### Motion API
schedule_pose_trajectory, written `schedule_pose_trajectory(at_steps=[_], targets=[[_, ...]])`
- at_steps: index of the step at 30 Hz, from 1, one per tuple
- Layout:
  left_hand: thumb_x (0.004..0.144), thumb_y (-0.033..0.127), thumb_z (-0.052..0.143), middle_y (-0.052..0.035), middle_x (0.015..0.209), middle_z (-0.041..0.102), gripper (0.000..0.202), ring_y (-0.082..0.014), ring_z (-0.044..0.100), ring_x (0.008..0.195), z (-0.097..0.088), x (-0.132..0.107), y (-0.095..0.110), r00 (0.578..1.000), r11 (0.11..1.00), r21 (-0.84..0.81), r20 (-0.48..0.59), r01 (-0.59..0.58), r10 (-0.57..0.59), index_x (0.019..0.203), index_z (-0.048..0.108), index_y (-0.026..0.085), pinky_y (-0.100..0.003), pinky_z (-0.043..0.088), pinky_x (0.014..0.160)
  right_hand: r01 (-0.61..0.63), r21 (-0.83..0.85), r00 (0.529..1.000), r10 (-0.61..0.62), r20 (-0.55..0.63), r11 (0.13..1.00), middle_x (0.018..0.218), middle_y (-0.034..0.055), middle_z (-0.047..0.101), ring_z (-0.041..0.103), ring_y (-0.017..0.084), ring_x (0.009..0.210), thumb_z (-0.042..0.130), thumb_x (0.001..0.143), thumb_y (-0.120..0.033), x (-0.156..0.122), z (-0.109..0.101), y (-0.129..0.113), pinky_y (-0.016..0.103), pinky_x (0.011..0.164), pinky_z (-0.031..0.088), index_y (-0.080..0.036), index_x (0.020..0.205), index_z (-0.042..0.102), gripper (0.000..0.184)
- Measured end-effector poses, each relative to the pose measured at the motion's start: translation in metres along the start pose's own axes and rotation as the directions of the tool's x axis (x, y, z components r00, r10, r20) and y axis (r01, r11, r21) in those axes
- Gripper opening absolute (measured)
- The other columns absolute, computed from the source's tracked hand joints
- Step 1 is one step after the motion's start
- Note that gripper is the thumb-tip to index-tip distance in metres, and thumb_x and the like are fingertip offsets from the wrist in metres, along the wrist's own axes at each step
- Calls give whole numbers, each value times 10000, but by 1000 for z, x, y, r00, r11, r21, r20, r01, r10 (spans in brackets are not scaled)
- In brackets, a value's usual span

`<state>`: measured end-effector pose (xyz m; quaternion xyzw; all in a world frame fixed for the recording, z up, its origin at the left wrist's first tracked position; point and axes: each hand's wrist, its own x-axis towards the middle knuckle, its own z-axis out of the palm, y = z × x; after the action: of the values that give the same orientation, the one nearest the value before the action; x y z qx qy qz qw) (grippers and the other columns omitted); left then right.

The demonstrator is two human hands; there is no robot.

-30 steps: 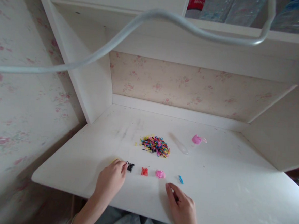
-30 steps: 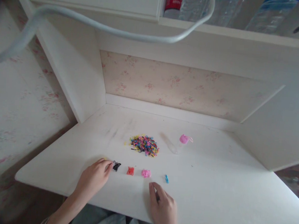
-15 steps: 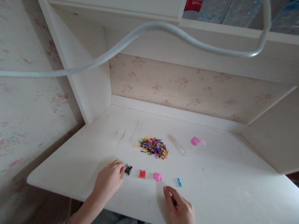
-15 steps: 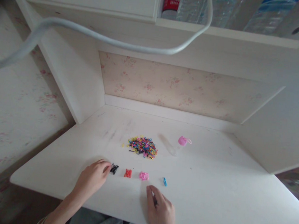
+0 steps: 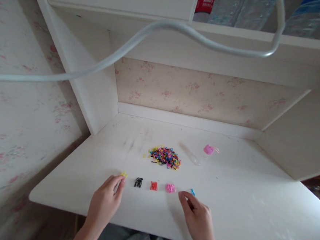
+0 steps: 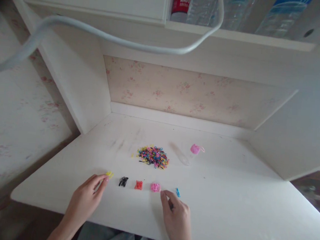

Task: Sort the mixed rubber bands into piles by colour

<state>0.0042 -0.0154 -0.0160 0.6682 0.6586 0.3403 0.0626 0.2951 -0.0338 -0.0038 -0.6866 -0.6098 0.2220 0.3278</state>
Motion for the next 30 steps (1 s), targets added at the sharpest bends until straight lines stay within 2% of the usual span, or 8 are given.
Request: schedule_pose_trajectory(at_steps=[3,6,8,11,16,20,25,30], targets=[[872,399,467,9,726,626,231,-108,577,623,-1,-10,-11,996,993,-91,-56,70,-76,892,595,207,-191,429,593,92,-121,993,-82,85,988,524,-33,588,527,105,479,394,895,-490,18,1,-31,182,514,358,-266,876,697,377],[870,396,469,60,506,423,305,-76,418,458,-1,-19,-15,985,980,-152,-100,126,-142,639,479,198,-184,352,484,198,-321,970,-138,202,926,657,-3,674,610,139,604,379,903,-463,43,16,-66,204,559,371,-295,832,703,372],[874,385,460,71,476,308,385,-66,336,434,-2,-24,-17,978,973,-184,-124,141,-165,557,349,199,-185,309,457,232,-440,959,-128,254,868,753,23,703,639,170,689,387,891,-476,61,33,-83,228,600,396,-299,855,709,370],[876,375,457,73,485,257,407,-62,297,438,-5,-27,-19,976,959,-228,-98,170,-196,551,282,201,-186,281,442,225,-552,960,-85,267,803,851,67,711,652,206,786,423,870,-464,85,58,-98,268,665,427,-266,902,714,353],[880,341,442,68,495,250,389,-66,293,454,-8,-26,-19,981,953,-254,-57,167,-187,561,266,204,-189,284,452,152,-600,976,-22,218,786,861,136,699,648,255,830,458,844,-457,106,83,-104,321,695,446,-171,878,719,388],[875,333,445,68,499,244,384,-66,284,452,-6,-27,-21,985,956,-250,-42,152,-168,564,261,203,-188,284,454,132,-613,980,-9,200,779,863,150,695,653,232,814,420,871,-339,107,91,-104,306,699,443,-146,880,715,353],[867,320,449,66,501,244,385,-64,286,456,-6,-27,-22,989,964,-234,-45,127,-142,555,259,199,-191,279,465,161,-604,978,-43,205,780,871,145,695,649,201,791,354,911,-295,104,87,-102,278,700,418,-147,875,708,385],[865,342,456,68,487,259,391,-59,293,450,-7,-26,-22,988,963,-230,-22,143,-152,549,282,193,-192,273,470,212,-591,975,-122,188,778,868,40,706,636,141,772,263,967,-362,85,72,-96,203,639,361,-240,932,677,433]])
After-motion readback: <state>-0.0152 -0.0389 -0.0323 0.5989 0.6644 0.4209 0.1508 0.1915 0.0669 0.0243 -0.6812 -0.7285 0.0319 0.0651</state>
